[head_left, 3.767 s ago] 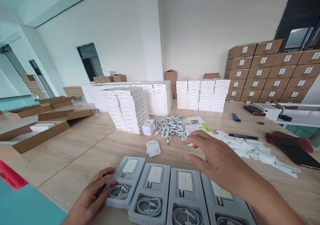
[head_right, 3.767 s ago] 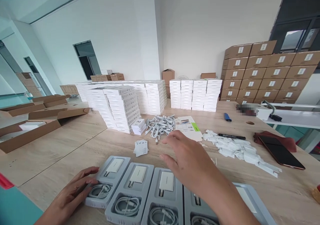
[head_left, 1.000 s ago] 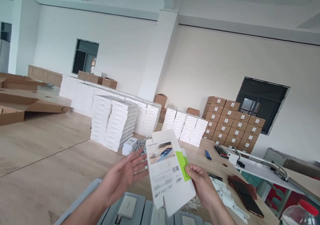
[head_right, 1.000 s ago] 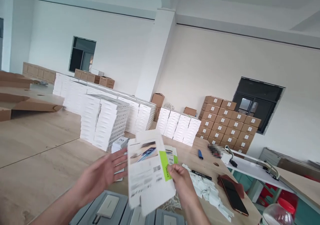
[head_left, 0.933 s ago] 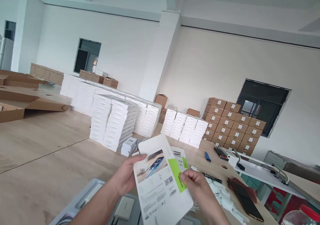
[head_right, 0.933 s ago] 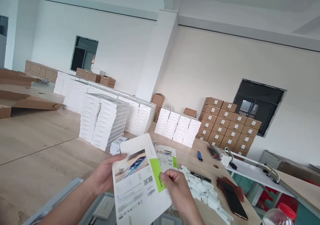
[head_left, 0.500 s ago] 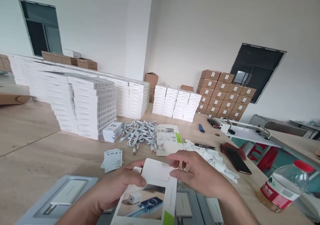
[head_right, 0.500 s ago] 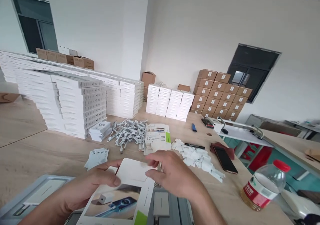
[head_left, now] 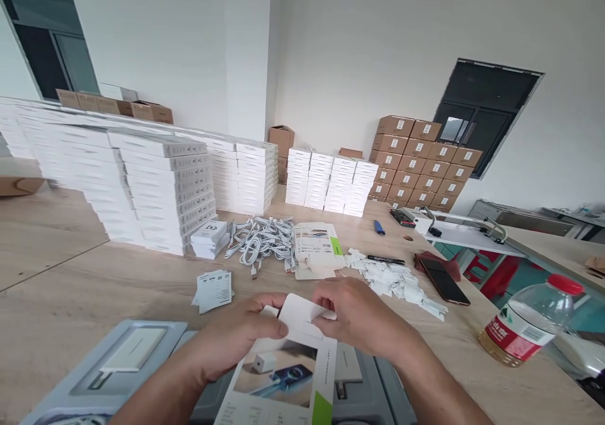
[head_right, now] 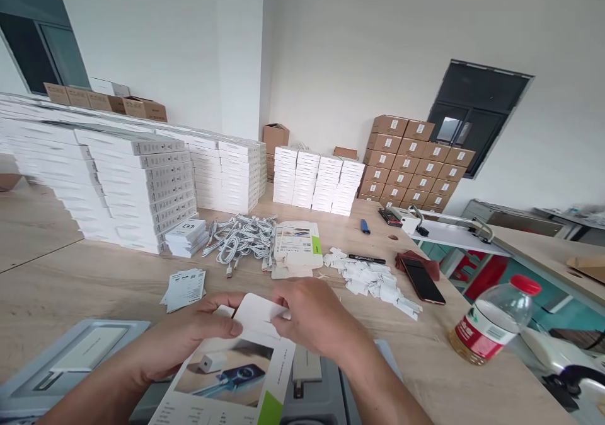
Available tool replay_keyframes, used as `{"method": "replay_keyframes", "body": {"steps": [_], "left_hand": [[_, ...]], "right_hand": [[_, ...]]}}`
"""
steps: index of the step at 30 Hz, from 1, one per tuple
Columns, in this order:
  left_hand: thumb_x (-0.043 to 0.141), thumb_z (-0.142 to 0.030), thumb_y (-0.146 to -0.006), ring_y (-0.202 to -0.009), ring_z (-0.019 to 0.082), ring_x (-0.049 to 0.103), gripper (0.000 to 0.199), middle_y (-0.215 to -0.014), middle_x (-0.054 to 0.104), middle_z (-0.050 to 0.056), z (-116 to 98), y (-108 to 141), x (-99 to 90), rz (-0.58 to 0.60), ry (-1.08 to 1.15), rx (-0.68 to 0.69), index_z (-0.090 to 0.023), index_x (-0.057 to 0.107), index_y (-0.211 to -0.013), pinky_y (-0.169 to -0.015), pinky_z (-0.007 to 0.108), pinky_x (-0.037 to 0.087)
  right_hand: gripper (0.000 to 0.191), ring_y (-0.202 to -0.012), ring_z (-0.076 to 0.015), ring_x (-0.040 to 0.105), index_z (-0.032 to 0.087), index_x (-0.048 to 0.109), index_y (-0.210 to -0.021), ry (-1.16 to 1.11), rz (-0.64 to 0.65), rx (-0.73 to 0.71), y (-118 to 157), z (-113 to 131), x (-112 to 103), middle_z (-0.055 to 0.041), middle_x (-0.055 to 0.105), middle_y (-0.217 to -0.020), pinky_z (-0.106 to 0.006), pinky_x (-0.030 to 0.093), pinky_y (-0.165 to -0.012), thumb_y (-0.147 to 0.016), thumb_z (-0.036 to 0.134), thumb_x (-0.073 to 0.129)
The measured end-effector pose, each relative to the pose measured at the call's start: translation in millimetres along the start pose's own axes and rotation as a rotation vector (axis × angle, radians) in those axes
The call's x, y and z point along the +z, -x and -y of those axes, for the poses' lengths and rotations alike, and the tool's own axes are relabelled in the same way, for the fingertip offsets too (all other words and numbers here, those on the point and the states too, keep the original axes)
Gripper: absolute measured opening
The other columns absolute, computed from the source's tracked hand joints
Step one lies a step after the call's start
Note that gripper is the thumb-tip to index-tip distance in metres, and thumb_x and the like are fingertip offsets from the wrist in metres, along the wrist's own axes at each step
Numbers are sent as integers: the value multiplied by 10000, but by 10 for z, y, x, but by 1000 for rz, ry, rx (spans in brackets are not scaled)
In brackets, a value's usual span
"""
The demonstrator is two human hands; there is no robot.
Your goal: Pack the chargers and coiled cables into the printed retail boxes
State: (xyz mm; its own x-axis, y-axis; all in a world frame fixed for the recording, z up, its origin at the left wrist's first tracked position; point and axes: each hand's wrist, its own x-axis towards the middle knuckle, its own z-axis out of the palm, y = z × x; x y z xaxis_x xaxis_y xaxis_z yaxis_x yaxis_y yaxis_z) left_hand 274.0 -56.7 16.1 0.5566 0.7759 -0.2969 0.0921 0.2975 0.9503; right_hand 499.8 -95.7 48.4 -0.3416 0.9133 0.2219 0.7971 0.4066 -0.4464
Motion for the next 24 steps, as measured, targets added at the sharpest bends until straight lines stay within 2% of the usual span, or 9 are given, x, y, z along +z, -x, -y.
{"method": "replay_keyframes", "body": {"steps": [3, 6, 9, 12, 14, 18, 24], "left_hand": [[728, -243, -659, -746, 235, 685, 576, -851, 780, 48, 25, 2, -41, -8, -52, -5, -174, 662, -1228, -665, 296, 491], [797, -278, -621, -759, 232, 691, 548, -844, 783, 42, 35, 34, -87, -7, -100, -10, -183, 693, -1151, -667, 281, 493], [830, -290, -579, -728, 218, 689, 493, -812, 780, 23, 13, 86, -90, 19, -131, -4, -186, 719, -1048, -649, 266, 493], [814, -265, -576, -706, 200, 677, 414, -773, 768, -6, -25, 123, -62, 45, -175, 13, -197, 743, -979, -624, 244, 484], [800, -255, -595, -711, 189, 671, 373, -780, 762, -16, -40, 128, -48, 94, -185, 45, -205, 754, -963, -622, 232, 481], [773, -263, -654, -736, 180, 661, 332, -841, 760, -4, -39, 114, -48, 199, -192, 115, -201, 764, -980, -652, 226, 481], [756, -265, -666, -699, 158, 624, 307, -797, 737, -9, -75, 128, -8, 240, -193, 135, -198, 777, -965, -624, 206, 451]], "right_hand": [[25, -621, -109, 505, 202, 669, -756, -202, 65, 32, 21, -57, -29, 41, 606, -680, -220, 332, -557, -780, 196, 672], [218, -554, -97, 489, 177, 717, -866, -574, 239, 87, 46, -147, -104, 23, 593, -660, -201, 346, -494, -877, 372, 621], [335, -488, -70, 438, 155, 739, -944, -758, 410, 104, 69, -188, -149, 28, 574, -633, -180, 330, -446, -891, 458, 605], [262, -455, -44, 384, 159, 757, -914, -737, 570, 90, 85, -162, -131, 59, 524, -578, -159, 331, -448, -857, 388, 643], [219, -453, -46, 410, 157, 754, -861, -725, 625, 113, 88, -142, -97, 63, 532, -566, -160, 369, -468, -833, 345, 645], [163, -495, -66, 499, 148, 728, -795, -748, 628, 141, 83, -164, -11, 46, 586, -607, -172, 405, -494, -777, 295, 659], [109, -538, -81, 529, 173, 703, -818, -692, 607, 122, 71, -200, 69, 54, 571, -616, -176, 393, -518, -763, 210, 616]]}}
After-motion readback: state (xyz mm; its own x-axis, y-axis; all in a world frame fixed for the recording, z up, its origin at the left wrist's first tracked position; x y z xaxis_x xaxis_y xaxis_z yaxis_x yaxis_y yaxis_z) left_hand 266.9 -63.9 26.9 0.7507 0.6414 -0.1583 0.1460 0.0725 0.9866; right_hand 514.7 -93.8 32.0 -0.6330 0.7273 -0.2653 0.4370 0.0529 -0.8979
